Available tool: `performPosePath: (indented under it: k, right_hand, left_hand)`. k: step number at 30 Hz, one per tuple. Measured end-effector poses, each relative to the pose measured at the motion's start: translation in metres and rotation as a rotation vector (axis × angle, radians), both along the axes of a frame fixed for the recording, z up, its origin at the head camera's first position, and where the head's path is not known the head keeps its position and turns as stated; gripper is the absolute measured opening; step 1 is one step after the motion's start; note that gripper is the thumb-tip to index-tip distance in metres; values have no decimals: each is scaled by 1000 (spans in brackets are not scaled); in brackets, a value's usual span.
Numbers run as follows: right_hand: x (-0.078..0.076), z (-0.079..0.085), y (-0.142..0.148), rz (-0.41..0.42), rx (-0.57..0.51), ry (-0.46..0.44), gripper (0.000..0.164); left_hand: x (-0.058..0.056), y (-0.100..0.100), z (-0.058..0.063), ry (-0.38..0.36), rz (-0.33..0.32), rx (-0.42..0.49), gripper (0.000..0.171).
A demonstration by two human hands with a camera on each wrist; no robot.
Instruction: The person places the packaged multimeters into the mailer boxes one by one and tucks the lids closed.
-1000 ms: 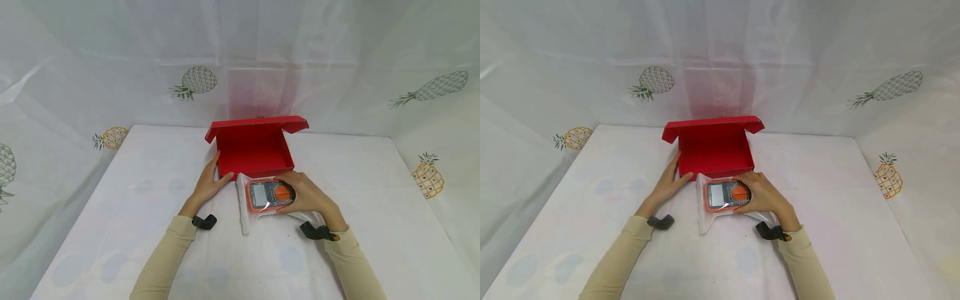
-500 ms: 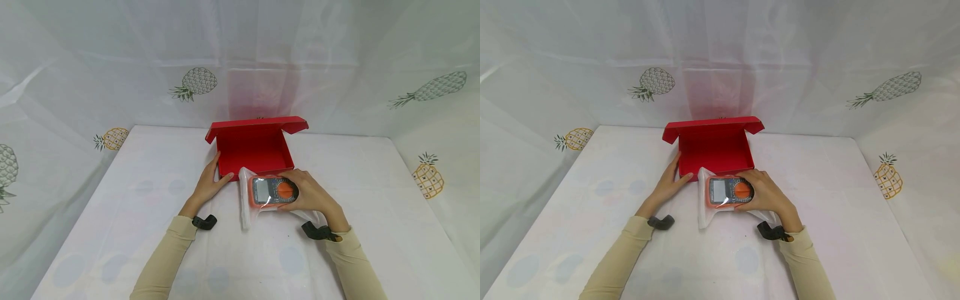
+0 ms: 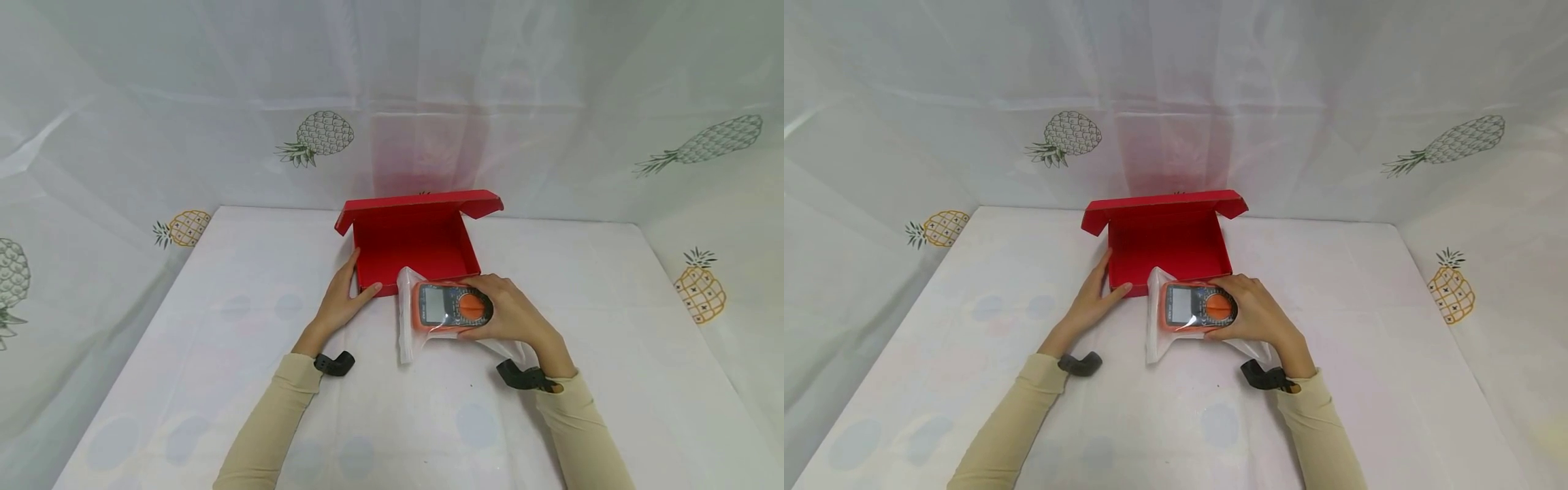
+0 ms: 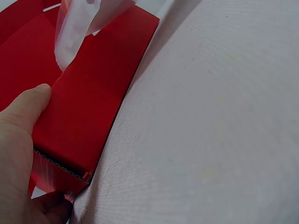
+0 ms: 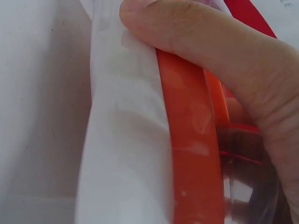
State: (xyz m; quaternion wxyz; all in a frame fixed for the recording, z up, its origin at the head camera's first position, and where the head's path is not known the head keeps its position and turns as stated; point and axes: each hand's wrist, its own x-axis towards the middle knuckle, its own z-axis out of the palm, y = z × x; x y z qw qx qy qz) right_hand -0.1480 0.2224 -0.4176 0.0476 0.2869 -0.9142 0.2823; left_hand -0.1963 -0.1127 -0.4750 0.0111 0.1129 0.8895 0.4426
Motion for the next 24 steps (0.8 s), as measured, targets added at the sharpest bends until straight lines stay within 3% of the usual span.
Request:
performPosePath:
  k: [24]
  right_hand:
    - [-4, -1, -7, -37, -12, -113, 82]
  left_hand:
    - [-2, -2, -4, 15, -6, 13, 90]
